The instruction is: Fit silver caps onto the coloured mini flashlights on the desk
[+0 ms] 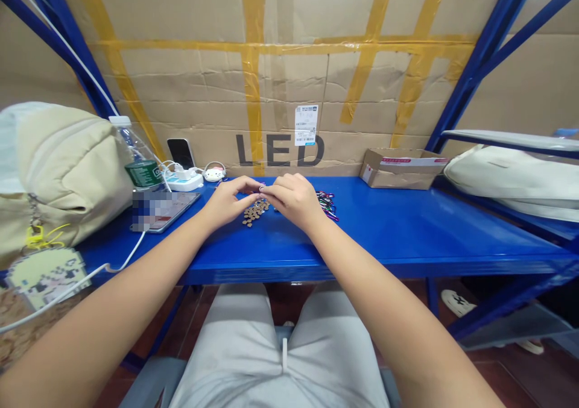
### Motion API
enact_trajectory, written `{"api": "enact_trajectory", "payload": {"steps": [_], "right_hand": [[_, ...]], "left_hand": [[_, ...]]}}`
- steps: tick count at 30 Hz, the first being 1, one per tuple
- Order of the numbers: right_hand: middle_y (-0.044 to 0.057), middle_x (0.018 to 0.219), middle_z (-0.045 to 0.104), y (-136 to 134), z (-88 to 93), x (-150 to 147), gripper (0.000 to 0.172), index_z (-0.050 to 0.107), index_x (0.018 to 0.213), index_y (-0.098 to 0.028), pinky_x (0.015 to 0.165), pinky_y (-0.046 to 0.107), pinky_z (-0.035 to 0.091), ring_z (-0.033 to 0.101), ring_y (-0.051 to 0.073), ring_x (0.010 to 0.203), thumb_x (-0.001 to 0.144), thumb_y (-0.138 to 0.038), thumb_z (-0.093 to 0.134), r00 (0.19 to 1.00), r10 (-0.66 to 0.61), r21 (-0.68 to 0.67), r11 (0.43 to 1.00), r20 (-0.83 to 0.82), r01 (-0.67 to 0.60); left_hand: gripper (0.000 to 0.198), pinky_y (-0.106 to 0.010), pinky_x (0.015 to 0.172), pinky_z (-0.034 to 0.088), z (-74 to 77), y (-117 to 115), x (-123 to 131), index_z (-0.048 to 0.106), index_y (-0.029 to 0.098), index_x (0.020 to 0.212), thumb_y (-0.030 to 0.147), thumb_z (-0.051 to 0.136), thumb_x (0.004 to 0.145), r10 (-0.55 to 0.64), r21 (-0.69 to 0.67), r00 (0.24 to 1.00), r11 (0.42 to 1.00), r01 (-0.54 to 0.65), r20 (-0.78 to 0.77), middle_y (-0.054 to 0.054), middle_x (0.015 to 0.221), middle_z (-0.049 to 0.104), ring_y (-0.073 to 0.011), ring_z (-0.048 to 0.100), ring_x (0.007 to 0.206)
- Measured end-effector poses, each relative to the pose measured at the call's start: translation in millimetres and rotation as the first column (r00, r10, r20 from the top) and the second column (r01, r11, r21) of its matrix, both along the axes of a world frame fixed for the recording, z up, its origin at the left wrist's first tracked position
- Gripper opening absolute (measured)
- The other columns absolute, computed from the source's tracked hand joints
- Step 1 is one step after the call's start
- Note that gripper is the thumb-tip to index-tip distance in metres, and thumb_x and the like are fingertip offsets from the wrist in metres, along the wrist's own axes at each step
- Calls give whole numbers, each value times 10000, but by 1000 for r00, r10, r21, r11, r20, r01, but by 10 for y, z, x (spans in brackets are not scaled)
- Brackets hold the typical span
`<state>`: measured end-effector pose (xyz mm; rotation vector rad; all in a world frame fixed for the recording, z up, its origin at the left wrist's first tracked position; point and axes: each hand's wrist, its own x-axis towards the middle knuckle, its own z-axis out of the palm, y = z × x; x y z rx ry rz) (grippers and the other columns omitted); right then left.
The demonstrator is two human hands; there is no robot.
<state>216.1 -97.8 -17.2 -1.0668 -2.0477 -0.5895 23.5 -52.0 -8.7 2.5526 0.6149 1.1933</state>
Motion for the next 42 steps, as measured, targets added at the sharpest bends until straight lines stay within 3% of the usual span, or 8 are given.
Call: {"api": "enact_trajectory", "payload": {"steps": [5, 12, 16, 20, 27, 30, 35, 42], "right_hand": [[68, 784, 621, -34, -15, -1, 273, 630, 953, -190, 724, 324, 368, 538, 184, 764, 934, -367, 422, 999, 5, 61, 998, -44, -3], [66, 781, 597, -47, -17, -29, 197, 592, 916, -199, 739, 332, 380, 541, 197, 775, 917, -315, 433, 998, 0, 11, 1000, -60, 0], [69, 838, 597, -34, -8, -27, 195, 568, 1006, -188, 758, 328, 408, 552, 197, 798, 896, -317, 472, 992, 3, -21, 1000, -126, -6], [81, 890, 612, 14, -21, 14, 198, 562, 1026, -180, 783, 337, 422, 562, 212, 843, 877, -291, 494, 985, -28, -115, 993, -168, 9], [71, 932, 628, 82, -74, 54, 126, 607, 903, -175, 812, 318, 407, 548, 203, 897, 854, -217, 498, 999, -42, -292, 956, -6, 38], [73, 931, 626, 64, -71, 22, 136, 626, 881, -176, 822, 315, 401, 541, 199, 901, 862, -225, 500, 999, -34, -319, 947, 33, 42], [81, 969, 615, 55, -100, -56, 188, 681, 922, -200, 795, 330, 396, 529, 211, 916, 857, -322, 553, 984, -39, -383, 918, 172, 104], [86, 972, 613, 167, -182, -125, 196, 706, 915, -224, 738, 331, 374, 521, 233, 957, 865, -349, 564, 954, -80, -382, 904, 290, 192]], "left_hand": [[197, -272, 851, 502, 19, 23, -32, 630, 178, 1034, 213, 569, 850, -5, 93, 1000, 996, 6, -16, -40, 1028, 679, -154, 629, 934], [214, -288, 882, 487, 13, 39, -27, 611, 177, 1052, 222, 558, 850, 17, 133, 999, 991, -10, -48, -46, 1064, 665, -166, 618, 975], [210, -291, 841, 479, 1, 154, -68, 612, 175, 1039, 193, 525, 849, 142, 150, 985, 981, -125, -103, -57, 1020, 651, -170, 601, 932], [258, -353, 887, 404, -9, 259, -136, 668, 234, 997, 121, 496, 841, 247, 316, 895, 940, -128, -372, -56, 1050, 634, -210, 541, 999], [254, -390, 863, 346, -67, 218, -64, 712, 253, 937, 122, 509, 859, 404, 458, 757, 875, -156, -513, -79, 1010, 657, -251, 515, 1029], [277, -377, 848, 378, -35, 208, -71, 682, 258, 1014, 149, 462, 884, 417, 408, 780, 884, -229, -466, -68, 1058, 664, -248, 553, 1013], [279, -330, 831, 440, 13, 253, -115, 589, 205, 1143, 276, 436, 921, 425, 192, 849, 904, -382, -313, -67, 1076, 674, -226, 611, 963], [298, -330, 870, 456, -33, 324, -99, 662, 209, 1106, 328, 485, 898, 327, 213, 907, 937, -276, -267, -76, 1000, 624, -219, 578, 967]]}}
